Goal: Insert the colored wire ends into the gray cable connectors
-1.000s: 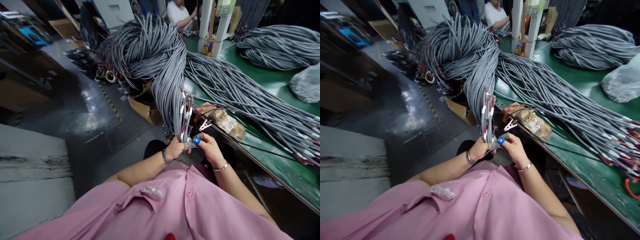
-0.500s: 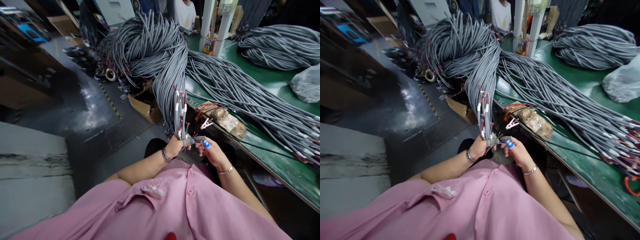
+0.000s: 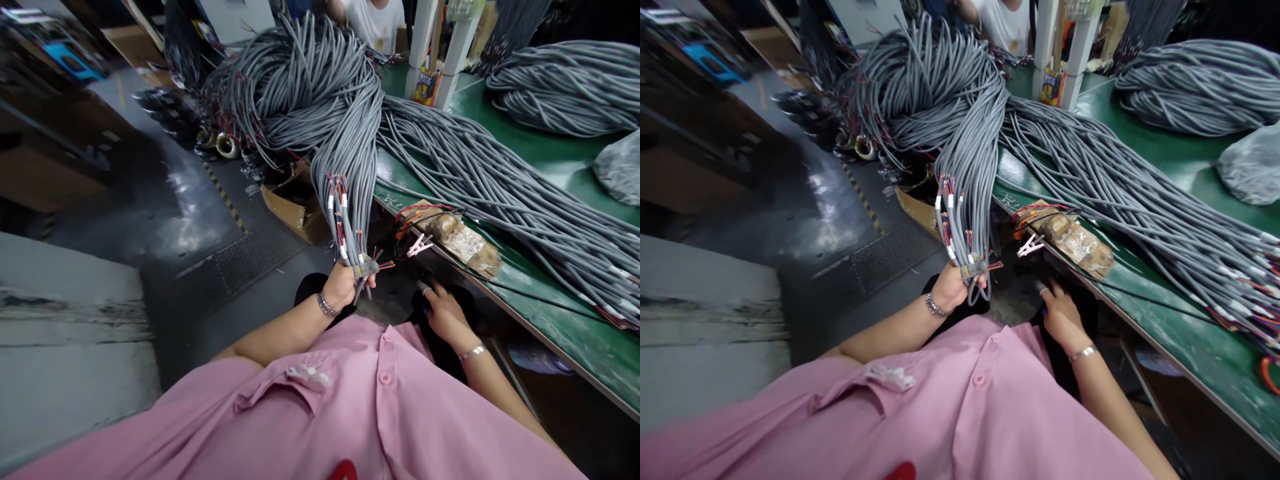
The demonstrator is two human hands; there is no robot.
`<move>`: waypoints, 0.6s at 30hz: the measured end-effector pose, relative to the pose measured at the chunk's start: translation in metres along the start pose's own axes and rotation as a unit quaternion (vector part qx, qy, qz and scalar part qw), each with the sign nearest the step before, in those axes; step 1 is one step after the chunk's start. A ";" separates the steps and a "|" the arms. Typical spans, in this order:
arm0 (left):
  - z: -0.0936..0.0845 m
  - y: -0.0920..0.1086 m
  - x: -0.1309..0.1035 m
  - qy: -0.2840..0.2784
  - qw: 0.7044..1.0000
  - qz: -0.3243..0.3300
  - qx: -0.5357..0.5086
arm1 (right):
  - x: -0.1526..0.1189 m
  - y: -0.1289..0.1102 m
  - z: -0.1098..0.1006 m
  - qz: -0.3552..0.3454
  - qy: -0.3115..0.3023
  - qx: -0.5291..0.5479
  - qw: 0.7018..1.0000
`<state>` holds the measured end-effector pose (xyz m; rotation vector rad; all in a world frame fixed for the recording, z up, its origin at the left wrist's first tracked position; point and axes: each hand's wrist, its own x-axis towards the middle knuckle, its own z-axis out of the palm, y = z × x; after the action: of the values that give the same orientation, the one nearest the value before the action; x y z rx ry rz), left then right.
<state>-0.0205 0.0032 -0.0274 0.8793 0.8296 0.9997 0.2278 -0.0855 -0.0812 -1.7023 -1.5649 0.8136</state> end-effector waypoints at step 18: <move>0.009 -0.014 -0.010 -0.038 0.997 -0.001 0.067 | 0.029 -0.084 0.040 0.034 -0.011 0.379 0.925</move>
<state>-0.0106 -0.0117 -0.0343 1.0238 0.8393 0.9107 0.1493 -0.0500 -0.0362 -1.1713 -0.9935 1.2698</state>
